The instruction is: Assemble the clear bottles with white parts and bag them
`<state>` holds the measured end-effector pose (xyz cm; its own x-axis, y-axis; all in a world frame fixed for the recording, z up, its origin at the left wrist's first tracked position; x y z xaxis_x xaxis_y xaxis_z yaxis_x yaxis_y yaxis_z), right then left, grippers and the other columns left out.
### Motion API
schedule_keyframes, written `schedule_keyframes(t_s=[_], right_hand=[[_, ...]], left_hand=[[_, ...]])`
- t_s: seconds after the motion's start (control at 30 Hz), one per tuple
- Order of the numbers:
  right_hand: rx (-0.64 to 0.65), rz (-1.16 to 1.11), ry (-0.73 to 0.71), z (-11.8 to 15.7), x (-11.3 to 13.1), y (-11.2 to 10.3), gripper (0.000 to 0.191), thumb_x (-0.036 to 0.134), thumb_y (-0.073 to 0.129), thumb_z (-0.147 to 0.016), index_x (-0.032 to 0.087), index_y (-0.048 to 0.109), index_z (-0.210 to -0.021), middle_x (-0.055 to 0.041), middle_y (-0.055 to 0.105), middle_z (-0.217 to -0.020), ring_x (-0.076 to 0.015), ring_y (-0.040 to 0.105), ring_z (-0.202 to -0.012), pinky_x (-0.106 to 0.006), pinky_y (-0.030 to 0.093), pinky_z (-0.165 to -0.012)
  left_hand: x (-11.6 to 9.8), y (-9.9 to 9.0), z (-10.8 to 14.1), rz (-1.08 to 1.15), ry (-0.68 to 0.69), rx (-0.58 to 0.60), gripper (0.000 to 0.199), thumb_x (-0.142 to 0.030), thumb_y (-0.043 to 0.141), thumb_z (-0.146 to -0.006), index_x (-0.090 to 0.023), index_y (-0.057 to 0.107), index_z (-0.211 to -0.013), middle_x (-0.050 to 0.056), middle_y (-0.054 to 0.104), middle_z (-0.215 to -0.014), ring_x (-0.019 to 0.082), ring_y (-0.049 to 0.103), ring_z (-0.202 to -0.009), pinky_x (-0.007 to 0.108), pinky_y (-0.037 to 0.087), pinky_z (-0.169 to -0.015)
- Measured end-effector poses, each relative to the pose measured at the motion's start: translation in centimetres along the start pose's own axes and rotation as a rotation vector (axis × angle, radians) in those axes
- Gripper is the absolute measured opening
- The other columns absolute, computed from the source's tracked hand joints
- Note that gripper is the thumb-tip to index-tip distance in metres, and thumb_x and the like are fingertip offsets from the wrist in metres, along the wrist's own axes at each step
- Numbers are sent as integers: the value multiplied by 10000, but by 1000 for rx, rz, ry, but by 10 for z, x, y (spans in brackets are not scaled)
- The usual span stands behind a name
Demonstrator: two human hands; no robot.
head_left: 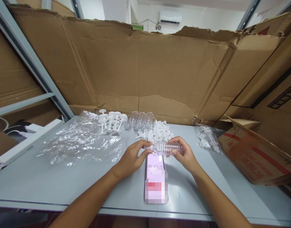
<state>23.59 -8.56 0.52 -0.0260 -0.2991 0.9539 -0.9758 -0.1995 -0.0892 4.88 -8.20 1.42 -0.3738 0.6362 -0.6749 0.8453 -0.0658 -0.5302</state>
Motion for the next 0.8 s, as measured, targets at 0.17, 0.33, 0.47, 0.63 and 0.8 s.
schedule_keyframes(t_s=[0.17,0.33,0.47,0.63,0.8], right_hand=[[-31,37,-40,1,3,1,278,396,621,-737,248,492,-935,-16,532,-802,-173,564,-652,-318,468,-616],[-74,59,-16,3,5,3,254,385,589,-764,251,495,-957,-7,536,-810,-150,565,-583,-306,472,-564],[-88,118,14,4,6,3,197,363,563,-789,240,500,-931,9,545,-741,-125,541,-505,-289,455,-512],[-67,127,7,5,6,5,184,356,539,-807,225,493,-928,4,547,-719,-124,526,-509,-281,461,-487],[-54,241,-150,8,17,4,240,278,586,-772,235,504,-994,-49,534,-923,-179,552,-793,-302,485,-651]], left_hand=[[-1,1,2,34,-61,19,176,-280,474,-845,-196,511,-996,56,615,-955,174,576,-894,258,466,-721],[-9,2,-1,-208,140,7,272,-291,470,-842,-174,476,-1088,96,593,-1013,208,539,-939,328,417,-819],[-8,7,-3,-449,250,39,275,-369,484,-831,-172,543,-1013,104,612,-964,242,535,-895,362,386,-786],[-2,11,-5,-327,149,144,293,-352,318,-903,-156,535,-918,75,582,-823,198,512,-771,319,402,-691],[2,8,-5,-1,-25,181,312,-331,277,-919,-169,530,-834,34,546,-780,160,510,-736,279,399,-682]])
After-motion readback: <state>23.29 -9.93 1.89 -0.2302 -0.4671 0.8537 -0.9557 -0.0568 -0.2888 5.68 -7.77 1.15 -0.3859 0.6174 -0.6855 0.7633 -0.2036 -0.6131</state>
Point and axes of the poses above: each hand's wrist, its own z-axis away from the middle knuckle, its own y-axis out of the palm, x = y × z, the point moved 6 cm from there along -z, towards the middle knuckle
